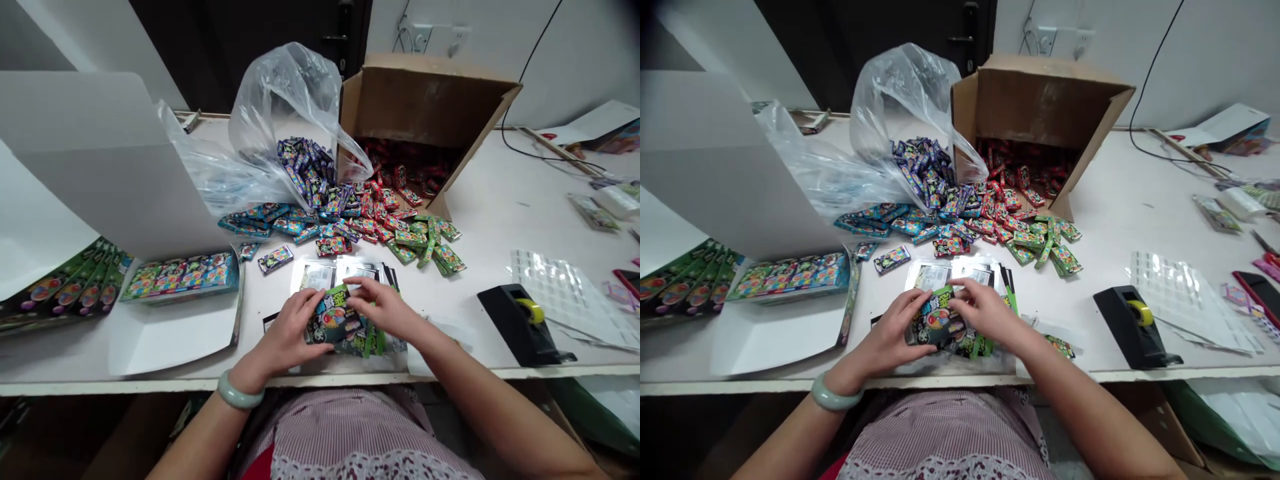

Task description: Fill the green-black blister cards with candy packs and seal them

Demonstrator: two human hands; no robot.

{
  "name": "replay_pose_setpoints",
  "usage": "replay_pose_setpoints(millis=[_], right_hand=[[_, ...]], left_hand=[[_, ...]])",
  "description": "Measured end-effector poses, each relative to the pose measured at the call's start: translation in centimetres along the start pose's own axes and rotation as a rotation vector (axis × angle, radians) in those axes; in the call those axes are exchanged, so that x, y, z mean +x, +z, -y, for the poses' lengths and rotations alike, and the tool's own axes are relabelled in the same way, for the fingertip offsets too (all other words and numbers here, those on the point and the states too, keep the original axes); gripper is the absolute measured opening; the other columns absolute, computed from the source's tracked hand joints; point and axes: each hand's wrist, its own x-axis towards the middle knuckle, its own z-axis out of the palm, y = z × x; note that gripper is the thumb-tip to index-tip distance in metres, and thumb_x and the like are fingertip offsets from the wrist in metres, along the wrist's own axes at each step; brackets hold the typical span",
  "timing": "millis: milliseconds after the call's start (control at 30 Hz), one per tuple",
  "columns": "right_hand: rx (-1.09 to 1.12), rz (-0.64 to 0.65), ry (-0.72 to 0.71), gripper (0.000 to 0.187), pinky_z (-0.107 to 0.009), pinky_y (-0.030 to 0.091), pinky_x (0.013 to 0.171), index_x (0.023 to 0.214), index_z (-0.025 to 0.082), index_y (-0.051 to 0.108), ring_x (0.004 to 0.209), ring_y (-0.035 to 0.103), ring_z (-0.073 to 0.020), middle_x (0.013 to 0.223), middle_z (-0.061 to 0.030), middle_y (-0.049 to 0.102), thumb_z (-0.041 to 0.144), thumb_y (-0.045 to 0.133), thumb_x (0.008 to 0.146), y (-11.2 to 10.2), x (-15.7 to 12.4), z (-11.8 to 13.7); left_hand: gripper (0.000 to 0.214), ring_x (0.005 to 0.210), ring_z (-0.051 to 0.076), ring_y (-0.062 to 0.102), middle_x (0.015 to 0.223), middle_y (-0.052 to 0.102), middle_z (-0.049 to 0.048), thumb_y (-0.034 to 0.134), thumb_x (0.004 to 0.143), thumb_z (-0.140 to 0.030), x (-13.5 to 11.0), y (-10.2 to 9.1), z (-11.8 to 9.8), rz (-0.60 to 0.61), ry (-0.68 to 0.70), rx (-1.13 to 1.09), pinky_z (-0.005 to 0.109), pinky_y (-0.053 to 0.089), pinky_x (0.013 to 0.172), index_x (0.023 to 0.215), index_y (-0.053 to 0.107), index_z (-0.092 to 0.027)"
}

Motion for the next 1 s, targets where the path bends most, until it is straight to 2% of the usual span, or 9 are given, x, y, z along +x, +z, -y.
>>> replay_pose_setpoints(millis=[100, 233, 400, 500, 633, 733, 833, 900, 1000], right_hand=[[-0.179, -0.146, -0.042, 0.029, -0.034, 0.051, 0.079, 0.115, 0.019, 0.059, 0.089, 0.065, -0.0191, 0.1, -0.0078, 0.071, 0.032, 0.048, 0.092, -1.1, 4.6, -1.3], [-0.633, -0.034, -0.147, 0.031, -0.041, 0.041, 0.095, 0.117, 0.015, 0.06, 0.111, 0.055, -0.0254, 0.117, -0.0151, 0.065, 0.018, 0.051, 0.088, -0.8, 11.4, -1.7], [-0.675, -0.01, -0.141, 0.026, -0.044, 0.036, 0.096, 0.1, 0.011, 0.066, 0.11, 0.052, -0.0318, 0.108, -0.0197, 0.065, 0.014, 0.067, 0.074, 0.4, 15.1, -1.5], [-0.622, 0.002, -0.113, 0.019, -0.038, 0.044, 0.082, 0.095, 0.014, 0.067, 0.095, 0.059, -0.0265, 0.098, -0.0137, 0.067, 0.026, 0.062, 0.081, -0.6, 14.3, -1.7], [-0.445, 0.078, -0.07, 0.033, -0.03, 0.048, 0.07, 0.111, 0.017, 0.063, 0.079, 0.062, -0.0176, 0.09, -0.0051, 0.07, 0.036, 0.043, 0.093, -3.0, 10.8, -2.1], [-0.34, 0.24, -0.074, 0.033, -0.034, 0.049, 0.08, 0.115, 0.022, 0.064, 0.089, 0.063, -0.0181, 0.098, -0.0044, 0.07, 0.032, 0.042, 0.094, -4.5, 7.8, -2.4], [-0.515, 0.378, -0.145, 0.029, -0.043, 0.041, 0.095, 0.113, 0.025, 0.067, 0.104, 0.058, -0.0222, 0.108, -0.0059, 0.068, 0.024, 0.05, 0.09, -5.2, 5.8, -2.6], [-0.632, 0.279, -0.151, 0.03, -0.048, 0.036, 0.1, 0.116, 0.024, 0.064, 0.114, 0.053, -0.026, 0.12, -0.0081, 0.063, 0.027, 0.052, 0.089, -5.2, 4.8, -2.6], [-0.713, 0.005, 0.0, 0.042, -0.05, 0.037, 0.097, 0.12, 0.017, 0.058, 0.115, 0.05, -0.0308, 0.123, -0.0145, 0.059, 0.042, 0.054, 0.087, -4.2, 2.8, -3.1]], left_hand=[[0.095, 0.123, 0.033, 0.043, 0.13, 0.041, 0.0123, 0.075, 0.069, -0.036, -0.3, -0.9, 0.5, -0.071, -0.068, 0.026, 0.053, 0.04, 0.103, 0.146, 0.021, -0.029], [0.094, 0.122, 0.032, 0.043, 0.129, 0.04, 0.0121, 0.075, 0.069, -0.035, -0.3, -1.5, 0.5, -0.083, -0.07, 0.028, 0.053, 0.04, 0.103, 0.146, 0.021, -0.029], [0.092, 0.122, 0.033, 0.044, 0.129, 0.041, 0.0124, 0.074, 0.07, -0.036, -0.7, -1.4, 0.4, -0.117, -0.11, 0.018, 0.053, 0.042, 0.102, 0.145, 0.023, -0.028], [0.09, 0.122, 0.033, 0.044, 0.129, 0.041, 0.012, 0.074, 0.07, -0.038, -1.1, -1.6, 0.9, -0.124, -0.127, -0.001, 0.053, 0.042, 0.102, 0.145, 0.023, -0.029], [0.093, 0.125, 0.034, 0.043, 0.132, 0.04, 0.013, 0.075, 0.069, -0.042, -1.5, -2.0, 1.5, -0.179, -0.169, -0.031, 0.055, 0.04, 0.104, 0.144, 0.023, -0.027], [0.087, 0.125, 0.033, 0.043, 0.131, 0.041, 0.0125, 0.075, 0.069, -0.044, -1.2, -2.1, 1.7, -0.229, -0.194, -0.02, 0.054, 0.039, 0.106, 0.141, 0.028, -0.025], [0.082, 0.124, 0.032, 0.044, 0.13, 0.043, 0.0113, 0.073, 0.071, -0.042, -0.8, -1.9, 1.6, -0.194, -0.171, 0.014, 0.052, 0.039, 0.106, 0.139, 0.031, -0.026], [0.082, 0.124, 0.032, 0.044, 0.131, 0.043, 0.0119, 0.073, 0.071, -0.041, -0.7, -1.8, 1.6, -0.148, -0.139, 0.049, 0.053, 0.038, 0.106, 0.14, 0.03, -0.026], [0.081, 0.126, 0.033, 0.043, 0.134, 0.043, 0.0123, 0.072, 0.072, -0.041, -0.7, -1.6, 1.6, -0.116, -0.127, 0.074, 0.054, 0.036, 0.106, 0.139, 0.03, -0.027]])
